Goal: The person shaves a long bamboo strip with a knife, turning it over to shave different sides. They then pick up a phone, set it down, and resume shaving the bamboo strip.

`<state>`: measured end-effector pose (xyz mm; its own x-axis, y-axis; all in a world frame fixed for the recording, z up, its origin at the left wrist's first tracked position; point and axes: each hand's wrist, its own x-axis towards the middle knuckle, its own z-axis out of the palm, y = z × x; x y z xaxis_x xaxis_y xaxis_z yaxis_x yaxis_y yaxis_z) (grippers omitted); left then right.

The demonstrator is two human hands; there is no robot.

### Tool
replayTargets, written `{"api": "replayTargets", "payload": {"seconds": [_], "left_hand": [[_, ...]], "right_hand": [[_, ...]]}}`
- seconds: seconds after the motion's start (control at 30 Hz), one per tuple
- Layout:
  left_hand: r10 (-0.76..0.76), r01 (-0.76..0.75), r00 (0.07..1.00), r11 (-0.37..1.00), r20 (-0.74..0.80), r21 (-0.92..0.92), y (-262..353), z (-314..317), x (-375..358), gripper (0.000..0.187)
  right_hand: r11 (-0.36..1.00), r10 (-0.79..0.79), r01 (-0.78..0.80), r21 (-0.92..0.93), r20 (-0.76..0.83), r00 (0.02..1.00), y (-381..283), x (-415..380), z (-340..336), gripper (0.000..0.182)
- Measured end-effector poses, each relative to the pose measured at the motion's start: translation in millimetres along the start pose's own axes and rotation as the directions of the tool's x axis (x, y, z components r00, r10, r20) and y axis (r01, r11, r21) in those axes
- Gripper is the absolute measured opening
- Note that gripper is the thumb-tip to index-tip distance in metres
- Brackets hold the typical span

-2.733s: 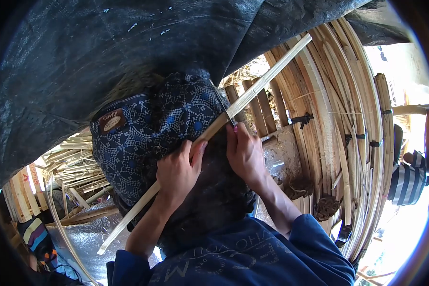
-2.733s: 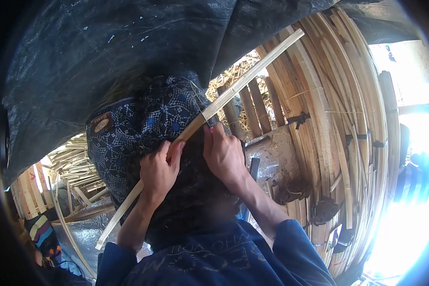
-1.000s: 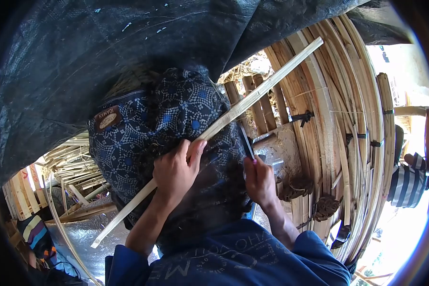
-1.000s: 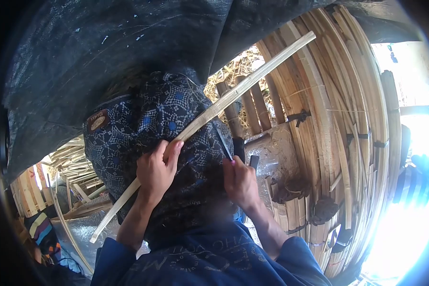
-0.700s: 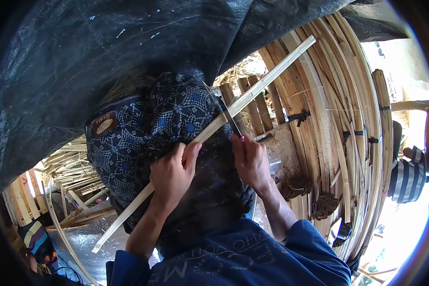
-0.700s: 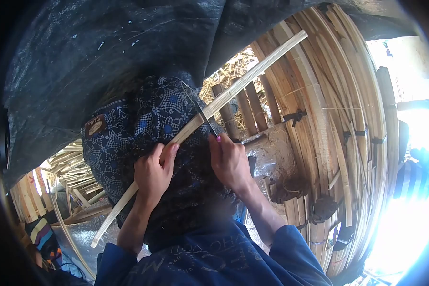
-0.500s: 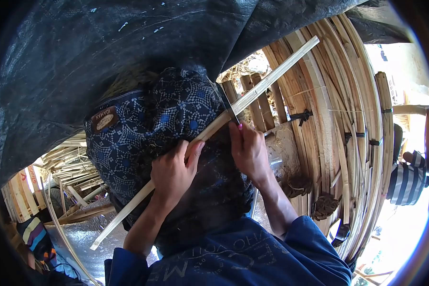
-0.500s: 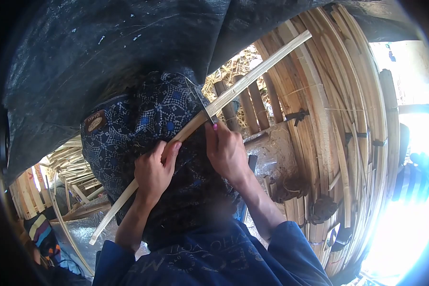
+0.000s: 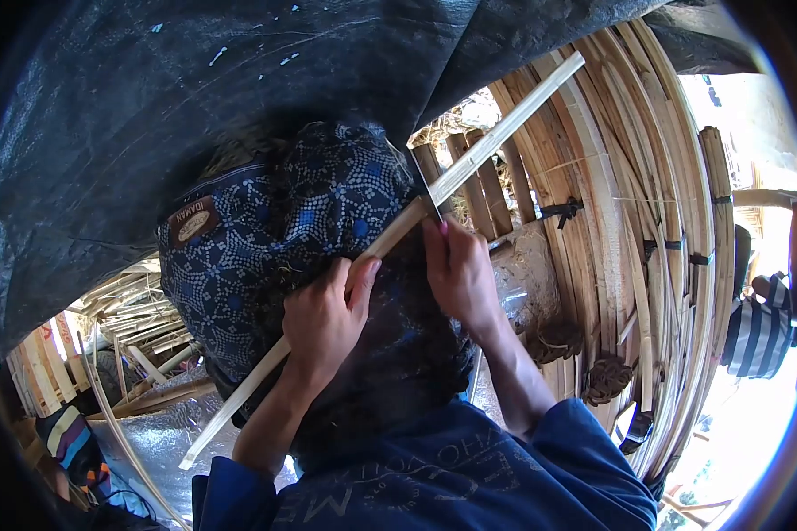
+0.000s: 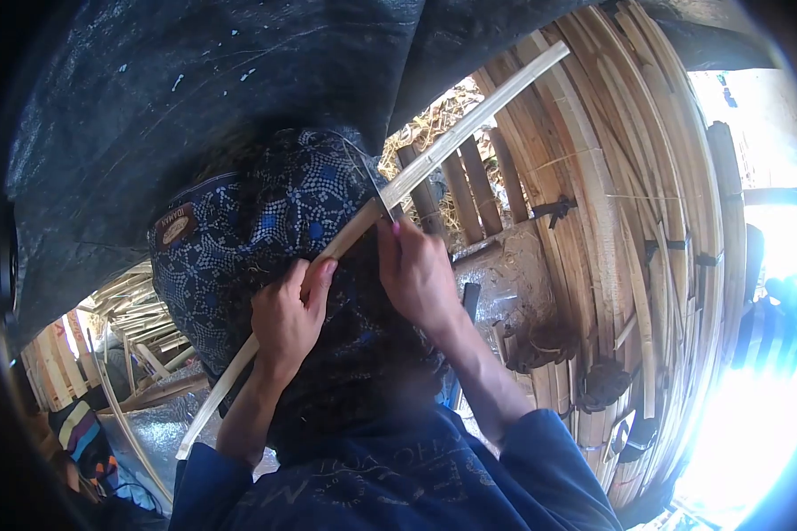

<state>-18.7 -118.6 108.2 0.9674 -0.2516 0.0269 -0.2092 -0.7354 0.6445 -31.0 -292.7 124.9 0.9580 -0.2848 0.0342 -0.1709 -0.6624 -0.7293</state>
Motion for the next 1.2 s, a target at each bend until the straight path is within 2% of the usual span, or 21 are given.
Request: {"api": "replayTargets", "payload": {"seconds": [0.07, 0.23, 0.3, 0.4, 0.43, 0.47, 0.53, 0.57, 0.6, 0.67, 0.73, 0.8, 0.87, 0.93, 0.97, 1.0, 1.07, 1.1, 1.13, 1.2], "left_hand": [[0.028, -0.028, 1.000, 0.999, -0.006, 0.036, -3, 0, 0, 0.035], [0.027, -0.025, 0.999, 0.998, -0.037, 0.053, -3, -3, 1, 0.035], [0.076, -0.074, 0.996, 0.997, -0.049, 0.037, -4, -1, 0, 0.035], [0.079, -0.078, 0.996, 0.996, -0.043, 0.035, -3, -3, -1, 0.035], [0.081, -0.080, 0.996, 0.996, -0.037, 0.033, -4, -3, -2, 0.035], [0.066, -0.065, 0.997, 0.998, -0.031, 0.025, -3, -3, -2, 0.035], [0.059, -0.059, 0.998, 0.998, -0.026, 0.020, -3, -3, -1, 0.034], [0.056, -0.055, 0.998, 0.998, -0.023, 0.024, -4, -3, -1, 0.034], [0.050, -0.050, 0.999, 0.998, -0.020, 0.030, -4, -3, -1, 0.034], [0.044, -0.043, 0.999, 0.998, -0.019, 0.040, -3, -4, -2, 0.034], [0.035, -0.034, 0.999, 0.998, -0.020, 0.049, -4, -4, -1, 0.034], [0.047, -0.046, 0.999, 0.998, -0.022, 0.053, -6, -1, -2, 0.035], [0.043, -0.042, 0.999, 0.998, -0.018, 0.046, -5, -1, -1, 0.035], [0.037, -0.037, 0.999, 0.999, -0.012, 0.035, -5, -1, -1, 0.035], [0.043, -0.042, 0.999, 0.998, -0.015, 0.049, -5, -1, -2, 0.035], [0.051, -0.050, 0.999, 0.997, -0.017, 0.064, -5, 0, -1, 0.035], [0.053, -0.051, 0.998, 0.996, -0.022, 0.068, -3, -1, -1, 0.035], [0.056, -0.054, 0.998, 0.996, -0.027, 0.076, -4, -2, -1, 0.035], [0.059, -0.057, 0.998, 0.995, -0.021, 0.081, -4, -2, -1, 0.035], [0.053, -0.050, 0.998, 0.995, -0.027, 0.082, -2, -1, -1, 0.035]], "right_hand": [[0.998, -0.068, 0.068, -0.001, 0.026, 0.997, -2, 9, 0, 0.023], [0.995, -0.065, 0.069, -0.067, 0.063, 0.996, 13, -42, -13, 0.024], [0.995, 0.092, -0.094, 0.016, 0.104, 0.990, 17, -62, -23, 0.023], [0.988, 0.152, -0.151, -0.018, 0.043, 0.987, 16, -71, -32, 0.026], [0.966, 0.255, -0.252, -0.052, 0.074, 0.964, 10, -68, -38, 0.030], [0.965, 0.262, -0.258, -0.052, 0.072, 0.962, 7, -65, -39, 0.030], [0.948, 0.206, -0.213, 0.237, 0.052, 0.977, 2, -54, -36, 0.035], [0.992, -0.001, -0.001, 0.124, 0.017, 1.000, 8, -47, -29, 0.030], [0.992, -0.002, 0.001, 0.127, 0.011, 1.000, 6, -41, -26, 0.030], [0.981, -0.193, 0.189, 0.043, 0.140, 0.971, -1, -31, -21, 0.024], [0.981, -0.188, 0.177, 0.084, 0.161, 0.969, 8, -25, -14, 0.020], [0.984, -0.173, 0.179, -0.003, 0.241, 0.955, 17, -17, -16, 0.019], [0.976, -0.208, 0.217, -0.010, 0.254, 0.945, 22, -7, -23, 0.020], [0.984, -0.092, 0.098, -0.146, 0.052, 0.994, 21, 2, -27, 0.021], [0.995, 0.020, -0.009, -0.103, 0.108, 0.994, 21, 1, -26, 0.021], [0.995, 0.020, -0.009, -0.104, 0.105, 0.994, 19, -6, -20, 0.021], [0.920, -0.294, 0.332, -0.207, 0.193, 0.936, 17, -21, -7, 0.021], [0.926, -0.281, 0.320, -0.200, 0.202, 0.938, 20, -17, -9, 0.021], [0.953, -0.197, 0.209, -0.219, 0.074, 0.978, 27, -10, -11, 0.023], [0.975, -0.065, 0.067, -0.213, 0.017, 0.998, 32, 10, -23, 0.019]]}}
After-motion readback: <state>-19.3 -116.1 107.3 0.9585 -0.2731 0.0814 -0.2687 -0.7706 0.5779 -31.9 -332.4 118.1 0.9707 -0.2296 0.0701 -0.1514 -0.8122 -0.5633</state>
